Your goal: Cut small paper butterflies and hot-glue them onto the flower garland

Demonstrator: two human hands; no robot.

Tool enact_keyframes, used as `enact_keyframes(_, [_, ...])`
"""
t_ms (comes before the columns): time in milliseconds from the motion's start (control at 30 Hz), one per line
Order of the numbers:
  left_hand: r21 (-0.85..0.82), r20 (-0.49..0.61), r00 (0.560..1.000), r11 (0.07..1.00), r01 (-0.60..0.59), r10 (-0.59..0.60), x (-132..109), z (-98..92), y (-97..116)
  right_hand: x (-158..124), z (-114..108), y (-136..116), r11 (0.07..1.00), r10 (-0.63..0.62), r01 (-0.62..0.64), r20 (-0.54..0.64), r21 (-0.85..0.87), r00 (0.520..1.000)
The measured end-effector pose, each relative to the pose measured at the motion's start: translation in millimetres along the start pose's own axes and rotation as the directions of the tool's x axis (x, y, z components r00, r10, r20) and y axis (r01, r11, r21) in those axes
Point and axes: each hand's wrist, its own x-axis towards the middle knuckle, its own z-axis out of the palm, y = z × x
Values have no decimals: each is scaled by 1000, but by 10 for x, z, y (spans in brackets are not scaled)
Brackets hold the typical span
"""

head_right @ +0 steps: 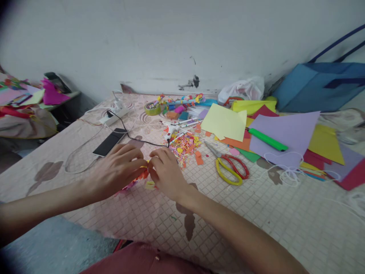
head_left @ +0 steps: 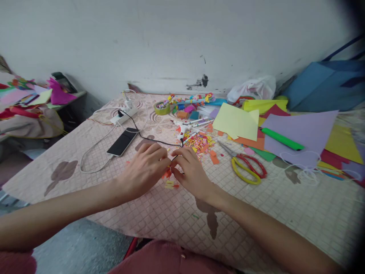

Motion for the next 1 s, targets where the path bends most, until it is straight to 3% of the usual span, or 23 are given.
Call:
enact_keyframes(133, [-217,19,997,973,80,-77,-4,58,-66,-9,20,67,999,19,-20,13,29,1000])
enact_keyframes(267, [-499,74,971,834,235,-229,-33,153,-197,-16,34,117,998,30,-31,14,48,999])
enact_keyframes(367, [-696,224,936,627,350,-273,-32,263,-333,-14,40,137,998,34,-35,24,58,999])
enact_keyframes(500, [-853,474,878,212,477,-69,31,413,-477,-9,44,156,997,23,-25,24,75,999])
enact_keyframes(600, [-832,554,831,57,551,51,91,489,-520,-5,38,165,996,28,-31,37,78,999])
enact_keyframes(733, [-826,561,824,-2,563,77,140,531,-527,-1,24,176,997,35,-39,64,71,997])
enact_keyframes(1000, [-799,585,811,174,575,5,204,424,-468,-9,36,182,999,25,-27,69,37,997])
